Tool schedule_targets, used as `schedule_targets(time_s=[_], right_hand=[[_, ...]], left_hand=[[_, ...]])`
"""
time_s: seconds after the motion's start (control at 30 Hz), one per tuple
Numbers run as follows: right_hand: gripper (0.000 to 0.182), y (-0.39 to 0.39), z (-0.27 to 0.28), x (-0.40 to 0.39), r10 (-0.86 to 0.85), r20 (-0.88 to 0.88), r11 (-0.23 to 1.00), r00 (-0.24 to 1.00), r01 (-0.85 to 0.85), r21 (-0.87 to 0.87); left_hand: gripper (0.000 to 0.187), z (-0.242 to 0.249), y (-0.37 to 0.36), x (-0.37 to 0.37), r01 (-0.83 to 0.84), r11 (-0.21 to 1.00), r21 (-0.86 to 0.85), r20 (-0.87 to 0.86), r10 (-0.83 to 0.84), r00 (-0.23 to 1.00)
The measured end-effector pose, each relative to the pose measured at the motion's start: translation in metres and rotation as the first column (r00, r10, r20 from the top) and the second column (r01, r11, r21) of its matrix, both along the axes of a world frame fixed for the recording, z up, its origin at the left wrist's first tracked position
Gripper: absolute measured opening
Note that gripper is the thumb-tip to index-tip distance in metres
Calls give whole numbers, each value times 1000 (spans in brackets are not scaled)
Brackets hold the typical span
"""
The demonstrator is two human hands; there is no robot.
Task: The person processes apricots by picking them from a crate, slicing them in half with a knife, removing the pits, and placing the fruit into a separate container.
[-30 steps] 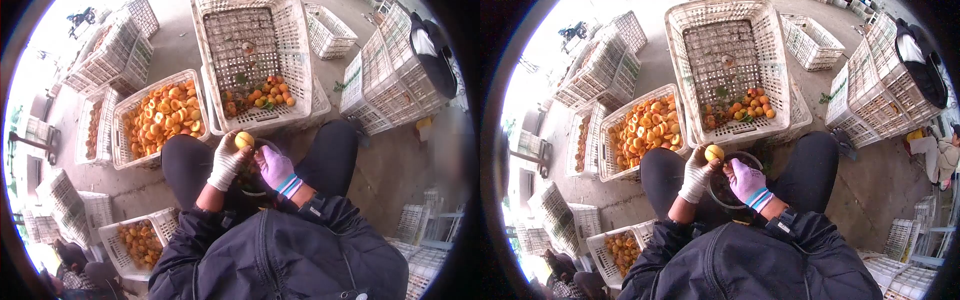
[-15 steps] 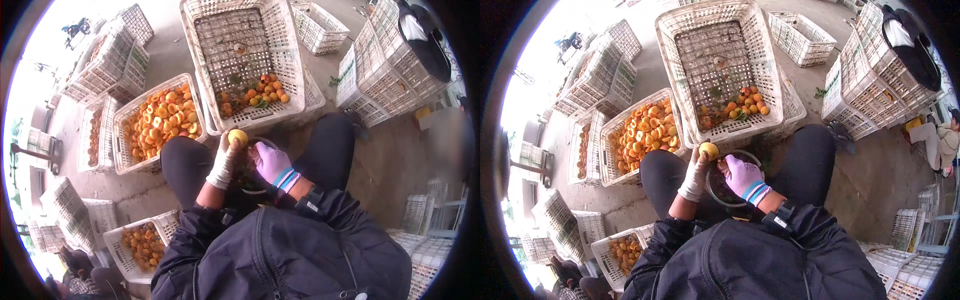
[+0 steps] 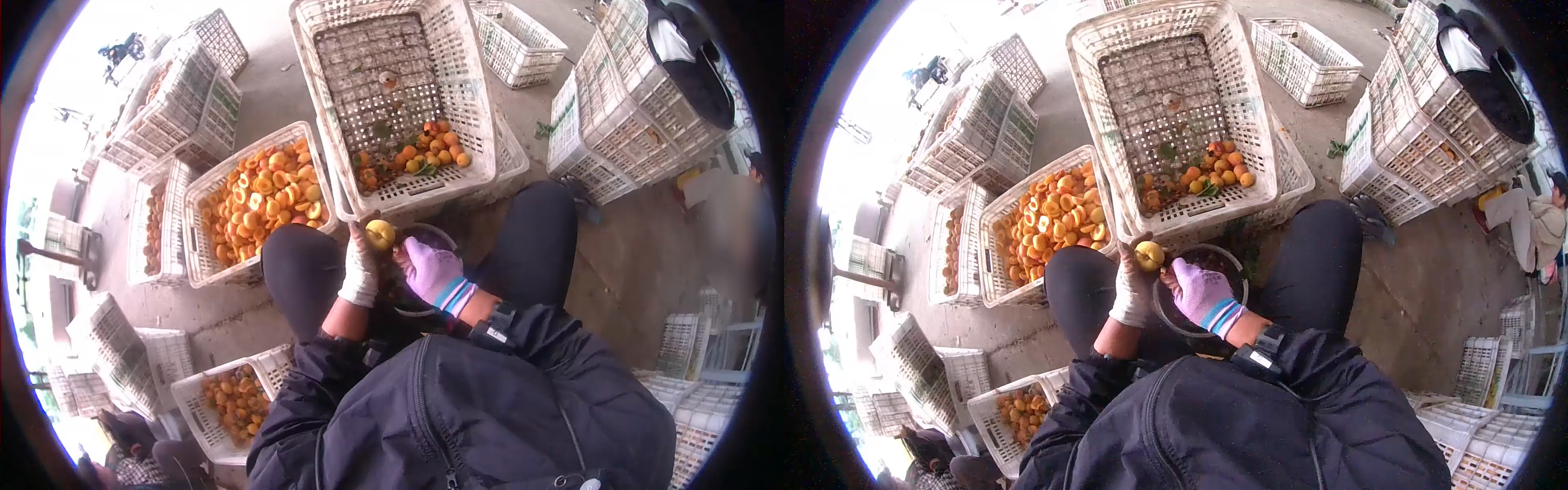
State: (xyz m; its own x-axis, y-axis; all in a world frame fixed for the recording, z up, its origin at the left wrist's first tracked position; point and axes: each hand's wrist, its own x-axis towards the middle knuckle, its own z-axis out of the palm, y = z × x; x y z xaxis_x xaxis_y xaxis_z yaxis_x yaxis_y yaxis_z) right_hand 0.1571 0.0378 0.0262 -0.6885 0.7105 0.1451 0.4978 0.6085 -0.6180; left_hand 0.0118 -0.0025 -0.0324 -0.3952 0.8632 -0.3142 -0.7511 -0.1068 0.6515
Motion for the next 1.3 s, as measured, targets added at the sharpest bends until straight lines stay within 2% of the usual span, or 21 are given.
schedule_targets(time_s=[0.07, 0.1, 0.2, 0.27, 0.37, 0.43, 0.47, 0.53, 0.57, 0.7, 0.77, 0.8, 0.87, 0.9, 0.97, 1.03, 1.1, 1.13, 1.17, 1.2, 1.3], right_hand=[[22, 6, 1, 0, -3, -45, 1000, 999, 3, -8], [22, 9, 0, -1, -11, -91, 1000, 996, 9, -17], [24, 12, 1, -1, -19, -23, 999, 1000, 19, -38], [26, 10, 2, 1, -27, 18, 998, 999, 28, -49], [23, 6, -5, 0, -17, 10, 998, 1000, 17, -56], [18, 6, -5, 0, -21, 73, 999, 997, 25, -45], [18, 6, -6, -1, -25, 73, 999, 997, 29, -45], [15, 8, -12, -5, -6, 77, 997, 997, 12, -76], [15, 8, -14, -8, 6, 38, 999, 999, -4, -50], [16, 10, -10, -11, 33, 67, 999, 997, -31, -35], [17, 10, -5, -11, -8, 41, 998, 999, 10, -61], [17, 11, -6, -11, -7, 45, 998, 999, 10, -65], [17, 13, -6, -12, -24, 1, 999, 1000, 24, -32], [17, 13, -4, -12, -25, 2, 999, 1000, 25, -33], [18, 11, 1, -11, -16, 73, 997, 997, 22, -79], [17, 10, 0, -13, 0, 48, 998, 999, 3, -68], [18, 8, -2, -14, 11, 23, 998, 1000, -10, -57], [17, 8, -6, -16, 30, 23, 999, 999, -29, -27], [17, 9, -9, -17, 45, 25, 999, 999, -45, 4], [17, 9, -15, -18, 39, 26, 999, 999, -39, 4], [18, 10, -19, -22, 55, 76, 998, 996, -57, 24]], left_hand=[[58, 14, -7, 2, 104, 988, 112, -397, -51, 916], [59, 16, -7, 5, 92, 995, 46, -474, -59, 878], [64, 18, 1, 9, 73, 985, 156, -518, 19, 855], [69, 19, -1, 9, 72, 989, 132, -510, 5, 860], [63, 17, -6, 8, 61, 989, 132, -573, 26, 819], [58, 21, -5, 9, 21, 1000, 9, -387, -17, 922], [58, 19, -3, 10, 25, 1000, 8, -387, -20, 922], [54, 8, 1, 10, -38, 995, 95, -80, 46, 996], [54, 4, 6, 5, -22, 997, 77, 149, 10, 989], [56, -6, 3, 1, -7, 991, 131, 278, -30, 960], [58, -4, 1, -3, 61, 987, 152, 34, -67, 997], [58, 1, -1, -1, 59, 987, 149, 38, -65, 997], [63, 19, -3, 5, 25, 1000, 18, -446, -14, 895], [68, 24, -3, 6, 10, 998, 61, -493, 22, 870], [66, 24, -3, 8, -14, 998, 58, -506, 41, 861], [65, 21, -6, 6, -44, 998, 48, -520, 63, 852], [56, 14, -4, 3, -34, 992, 124, -221, 61, 973], [56, 10, -3, 3, -32, 992, 122, -221, 58, 974], [55, 9, -2, 4, -20, 984, 175, 49, 12, 999], [55, 8, 0, 4, -23, 973, 229, 312, -50, 949], [62, 0, 0, 0, -23, 977, 211, 375, -59, 925]])
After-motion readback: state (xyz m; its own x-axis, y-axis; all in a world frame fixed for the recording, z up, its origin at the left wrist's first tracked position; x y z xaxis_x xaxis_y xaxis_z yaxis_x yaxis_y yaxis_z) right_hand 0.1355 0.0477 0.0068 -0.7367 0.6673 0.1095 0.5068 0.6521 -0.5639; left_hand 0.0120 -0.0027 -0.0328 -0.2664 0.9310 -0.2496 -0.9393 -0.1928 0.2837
